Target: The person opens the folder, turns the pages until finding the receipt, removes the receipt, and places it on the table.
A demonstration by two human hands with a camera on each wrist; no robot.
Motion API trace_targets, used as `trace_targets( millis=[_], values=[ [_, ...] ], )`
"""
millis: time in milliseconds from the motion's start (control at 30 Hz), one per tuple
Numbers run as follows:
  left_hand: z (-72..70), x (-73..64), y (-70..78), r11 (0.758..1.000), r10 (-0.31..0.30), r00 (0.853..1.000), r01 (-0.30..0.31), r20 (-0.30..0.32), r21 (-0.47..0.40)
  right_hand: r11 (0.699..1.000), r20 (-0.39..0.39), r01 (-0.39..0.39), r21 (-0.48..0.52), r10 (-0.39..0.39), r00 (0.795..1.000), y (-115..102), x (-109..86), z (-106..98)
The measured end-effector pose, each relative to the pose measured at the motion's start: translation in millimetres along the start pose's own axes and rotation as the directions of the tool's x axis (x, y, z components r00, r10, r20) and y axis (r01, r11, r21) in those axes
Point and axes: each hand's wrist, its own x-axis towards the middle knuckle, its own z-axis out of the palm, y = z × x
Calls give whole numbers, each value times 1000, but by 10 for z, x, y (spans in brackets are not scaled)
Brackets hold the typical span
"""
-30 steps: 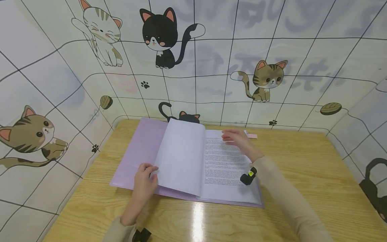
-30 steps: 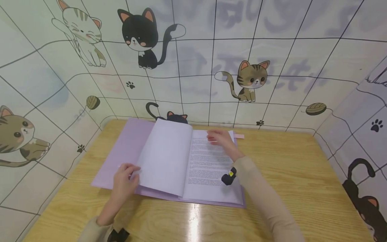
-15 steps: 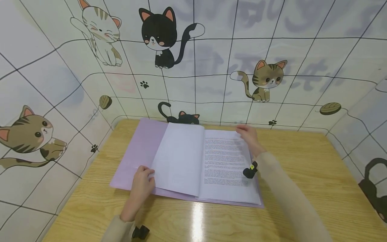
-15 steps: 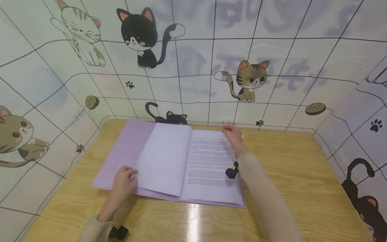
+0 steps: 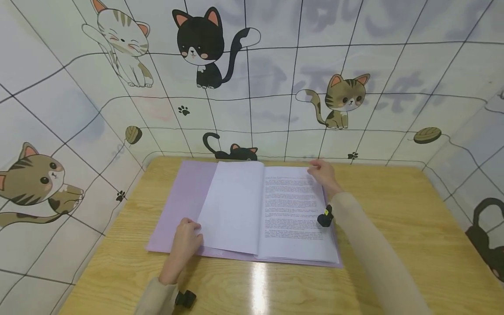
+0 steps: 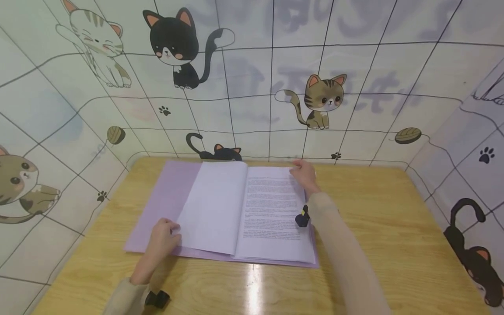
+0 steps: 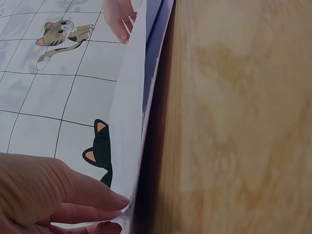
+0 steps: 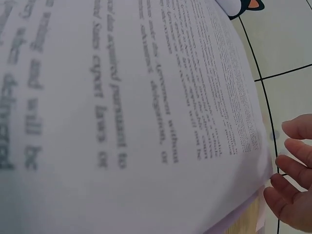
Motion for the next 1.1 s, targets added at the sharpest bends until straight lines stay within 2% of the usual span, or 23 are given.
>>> trace_targets(
  millis=[267,433,600,800,967,1100],
  values=[
    [31,22,-66,1000,-8,998,7,56,19,994,22,-10,-108,12,1000,106,52,-40],
    [35,47,-97,999,12,996,-15,83,31,995,25,-31,-92,33,999,104,85,-69],
    [45,74,-113,999,48,990,-45,130,-27,998,26,-39,-52,41,999,40,84,-84],
    [47,91,-162,994,38,982,-19,183,-104,999,-13,16,-29,-16,1000,-3,73,-72],
    [54,109,-245,987,56,981,-27,188,-156,998,-26,64,-29,-65,998,-22,48,-82],
    [58,115,-290,983,74,979,-39,190,-181,999,-2,38,-35,-39,999,-14,31,-112]
  ],
)
